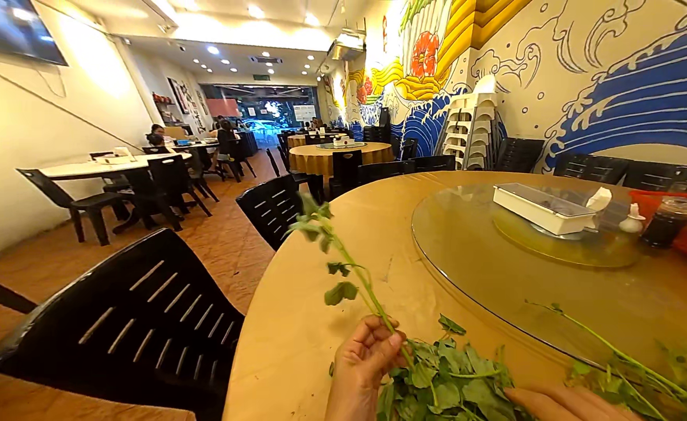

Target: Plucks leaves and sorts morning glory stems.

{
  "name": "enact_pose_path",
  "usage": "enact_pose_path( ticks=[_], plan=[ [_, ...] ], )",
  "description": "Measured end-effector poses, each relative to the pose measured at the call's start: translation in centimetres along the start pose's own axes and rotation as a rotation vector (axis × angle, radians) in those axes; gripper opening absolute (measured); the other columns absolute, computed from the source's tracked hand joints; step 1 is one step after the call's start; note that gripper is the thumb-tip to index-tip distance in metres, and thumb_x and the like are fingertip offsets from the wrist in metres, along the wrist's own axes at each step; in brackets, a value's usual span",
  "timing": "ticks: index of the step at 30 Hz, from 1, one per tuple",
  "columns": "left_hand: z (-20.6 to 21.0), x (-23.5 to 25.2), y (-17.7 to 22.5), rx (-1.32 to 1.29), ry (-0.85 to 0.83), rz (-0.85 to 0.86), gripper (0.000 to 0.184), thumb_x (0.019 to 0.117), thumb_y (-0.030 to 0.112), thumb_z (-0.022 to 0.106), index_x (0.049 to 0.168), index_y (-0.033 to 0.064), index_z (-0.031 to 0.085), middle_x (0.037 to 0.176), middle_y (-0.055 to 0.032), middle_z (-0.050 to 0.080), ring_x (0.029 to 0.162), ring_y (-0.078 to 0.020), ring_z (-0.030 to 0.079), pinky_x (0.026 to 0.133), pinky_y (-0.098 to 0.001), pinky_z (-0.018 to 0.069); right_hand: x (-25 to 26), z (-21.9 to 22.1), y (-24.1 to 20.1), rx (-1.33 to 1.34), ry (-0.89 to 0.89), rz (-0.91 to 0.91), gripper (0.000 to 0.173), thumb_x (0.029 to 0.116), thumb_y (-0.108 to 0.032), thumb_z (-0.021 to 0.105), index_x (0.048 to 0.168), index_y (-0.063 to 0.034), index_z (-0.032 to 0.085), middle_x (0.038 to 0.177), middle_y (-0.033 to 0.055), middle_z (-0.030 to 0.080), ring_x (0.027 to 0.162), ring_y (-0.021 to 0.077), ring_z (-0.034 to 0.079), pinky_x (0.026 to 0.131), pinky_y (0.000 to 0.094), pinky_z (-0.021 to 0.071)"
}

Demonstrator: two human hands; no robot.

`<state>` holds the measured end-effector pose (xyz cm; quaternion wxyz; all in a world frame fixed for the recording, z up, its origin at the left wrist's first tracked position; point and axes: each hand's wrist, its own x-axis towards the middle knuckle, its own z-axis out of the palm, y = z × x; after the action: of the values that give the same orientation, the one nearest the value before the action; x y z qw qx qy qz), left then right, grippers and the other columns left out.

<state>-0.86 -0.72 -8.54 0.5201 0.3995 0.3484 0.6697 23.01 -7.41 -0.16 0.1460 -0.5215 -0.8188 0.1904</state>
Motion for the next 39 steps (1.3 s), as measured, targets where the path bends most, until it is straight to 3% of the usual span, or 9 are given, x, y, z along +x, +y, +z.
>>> enact_pose_path(
  ticks=[3, 5, 9, 13, 15, 18, 21, 28, 39],
  plan=[
    [0.5, -0.8, -0.2, 0.094, -0.169, 0.017, 0.018, 0.0925, -0.008, 0.059, 0.106, 0.0023, 0.063, 0.088, 0.0016, 0.072, 0.076, -0.0083, 0.07, 0.071, -0.0255, 0.0606, 0.4, 0.0, 0.8, -0.072, 0.056, 0.02, 0.055, 0.0871, -0.026, 0.081, 0.132, 0.0027, 0.065, 0.139, 0.0355, 0.054, 0.126, 0.0579, 0.052, 0.103, 0.0735, 0.0361],
    [0.8, -1.3, -0.4, 0.143, -0.278, 0.053, 0.018, 0.0914, -0.007, 0.062, 0.105, 0.0045, 0.064, 0.089, 0.0048, 0.072, 0.076, -0.0056, 0.07, 0.071, -0.0244, 0.0603, 1.0, 0.3, 0.8, 0.004, 0.175, -0.074, 0.045, 0.0921, -0.027, 0.076, 0.126, 0.0016, 0.069, 0.135, 0.0308, 0.059, 0.122, 0.0508, 0.058, 0.101, 0.0678, 0.0424],
    [1.4, -2.4, -0.6, 0.317, -0.436, 0.12, 0.014, 0.0902, -0.003, 0.067, 0.102, 0.0021, 0.061, 0.091, 0.0051, 0.068, 0.08, -0.0011, 0.067, 0.075, -0.0223, 0.0583, 2.9, 3.3, -0.2, 0.21, 0.504, -0.163, 0.037, 0.0941, -0.028, 0.073, 0.112, 0.0045, 0.071, 0.105, 0.0196, 0.072, 0.093, 0.0314, 0.07, 0.08, 0.0483, 0.0562],
    [2.0, -3.0, -1.3, 0.544, -0.526, 0.247, 0.015, 0.0919, 0.002, 0.069, 0.098, -0.0107, 0.063, 0.092, -0.0131, 0.068, 0.083, -0.0099, 0.068, 0.078, -0.027, 0.059, 3.9, 5.5, -0.8, 0.211, 0.655, -0.122, 0.026, 0.0944, -0.017, 0.071, 0.108, 0.0051, 0.071, 0.089, 0.0151, 0.07, 0.071, 0.0206, 0.067, 0.064, 0.0326, 0.0571],
    [2.2, -3.2, -1.5, 0.537, -0.521, 0.233, 0.015, 0.092, 0.002, 0.07, 0.099, -0.0099, 0.064, 0.093, -0.0137, 0.068, 0.083, -0.0111, 0.069, 0.078, -0.0278, 0.0597, 4.1, 5.8, -0.8, 0.212, 0.723, -0.128, 0.014, 0.0931, -0.008, 0.068, 0.099, 0.0047, 0.072, 0.084, 0.0134, 0.069, 0.066, 0.016, 0.065, 0.06, 0.0268, 0.055],
    [2.5, -3.6, -0.9, 0.36, -0.473, 0.065, 0.012, 0.0913, -0.001, 0.068, 0.102, -0.0011, 0.062, 0.094, 0.0019, 0.067, 0.085, -0.0032, 0.068, 0.08, -0.0245, 0.0591, 4.3, 6.1, -1.2, 0.181, 0.786, -0.222, 0.009, 0.0922, -0.002, 0.068, 0.091, 0.0047, 0.073, 0.089, 0.0175, 0.068, 0.071, 0.0174, 0.066, 0.064, 0.024, 0.0563],
    [2.3, -3.6, -1.0, 0.167, -0.417, -0.014, 0.018, 0.0923, -0.005, 0.061, 0.102, 0.0098, 0.064, 0.09, 0.0122, 0.071, 0.082, 0.0019, 0.067, 0.076, -0.0209, 0.0573, 4.4, 7.1, -1.4, 0.157, 0.769, -0.39, 0.009, 0.0955, -0.001, 0.065, 0.094, 0.0031, 0.073, 0.097, 0.0201, 0.07, 0.089, 0.0217, 0.07, 0.081, 0.0255, 0.0579],
    [1.9, -3.5, -0.7, 0.069, -0.344, -0.065, 0.028, 0.0931, -0.013, 0.044, 0.098, 0.0072, 0.063, 0.087, 0.0095, 0.072, 0.081, 0.001, 0.067, 0.078, -0.0211, 0.057, 5.1, 9.5, -1.2, 0.004, 0.809, -0.551, 0.012, 0.0972, 0.001, 0.061, 0.094, 0.0011, 0.072, 0.1, 0.0192, 0.073, 0.1, 0.0265, 0.07, 0.092, 0.0262, 0.0545],
    [2.2, -4.0, -0.5, -0.05, -0.28, -0.081, 0.029, 0.0933, -0.012, 0.048, 0.096, 0.0102, 0.066, 0.087, 0.0082, 0.074, 0.08, 0.001, 0.069, 0.075, -0.0201, 0.0572, 5.2, 9.8, -1.4, 0.1, 0.827, -0.587, 0.013, 0.0982, 0.003, 0.059, 0.093, 0.0015, 0.07, 0.102, 0.0185, 0.073, 0.107, 0.0259, 0.07, 0.1, 0.0265, 0.0518]
  ],
)
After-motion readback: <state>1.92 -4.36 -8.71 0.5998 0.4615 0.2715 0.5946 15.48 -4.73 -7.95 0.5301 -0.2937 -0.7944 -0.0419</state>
